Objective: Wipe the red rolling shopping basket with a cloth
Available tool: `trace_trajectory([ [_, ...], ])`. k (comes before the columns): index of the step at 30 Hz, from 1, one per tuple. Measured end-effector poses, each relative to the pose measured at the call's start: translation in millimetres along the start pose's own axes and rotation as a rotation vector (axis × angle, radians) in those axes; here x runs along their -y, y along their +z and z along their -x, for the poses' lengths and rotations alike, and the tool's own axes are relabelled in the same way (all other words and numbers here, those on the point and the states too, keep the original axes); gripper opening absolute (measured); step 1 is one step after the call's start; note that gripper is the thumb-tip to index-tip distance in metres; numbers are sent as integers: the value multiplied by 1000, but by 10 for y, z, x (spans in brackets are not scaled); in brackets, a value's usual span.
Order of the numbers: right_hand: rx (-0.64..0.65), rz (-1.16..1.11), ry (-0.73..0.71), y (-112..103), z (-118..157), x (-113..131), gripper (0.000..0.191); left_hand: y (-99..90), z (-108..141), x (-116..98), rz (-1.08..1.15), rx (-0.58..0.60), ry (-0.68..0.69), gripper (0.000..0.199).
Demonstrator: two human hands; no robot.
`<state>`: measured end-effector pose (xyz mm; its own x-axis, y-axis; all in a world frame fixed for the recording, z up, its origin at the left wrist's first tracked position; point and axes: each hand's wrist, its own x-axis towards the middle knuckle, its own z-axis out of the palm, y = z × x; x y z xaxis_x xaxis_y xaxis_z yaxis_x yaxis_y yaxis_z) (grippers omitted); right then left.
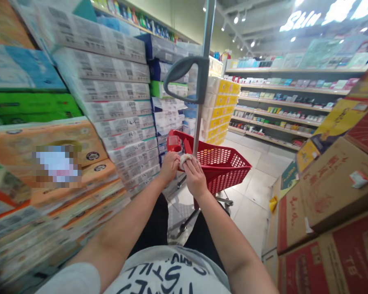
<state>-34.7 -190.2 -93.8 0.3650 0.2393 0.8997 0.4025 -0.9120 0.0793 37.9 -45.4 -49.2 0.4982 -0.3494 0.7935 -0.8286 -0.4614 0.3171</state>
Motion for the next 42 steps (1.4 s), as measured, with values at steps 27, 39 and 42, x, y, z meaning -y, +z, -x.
trace_trajectory([
  [27, 244, -19, 118, -149, -392, 266, 36, -67, 112, -48, -114, -33, 0, 36],
  [39, 162, 22, -154, 32, -73, 19, 36, -70, -24, 242, -34, -54, -20, 34],
  [42, 176, 31, -123, 56, 36, -27, 36, -51, -49, 253, -49, -46, -7, 30],
])
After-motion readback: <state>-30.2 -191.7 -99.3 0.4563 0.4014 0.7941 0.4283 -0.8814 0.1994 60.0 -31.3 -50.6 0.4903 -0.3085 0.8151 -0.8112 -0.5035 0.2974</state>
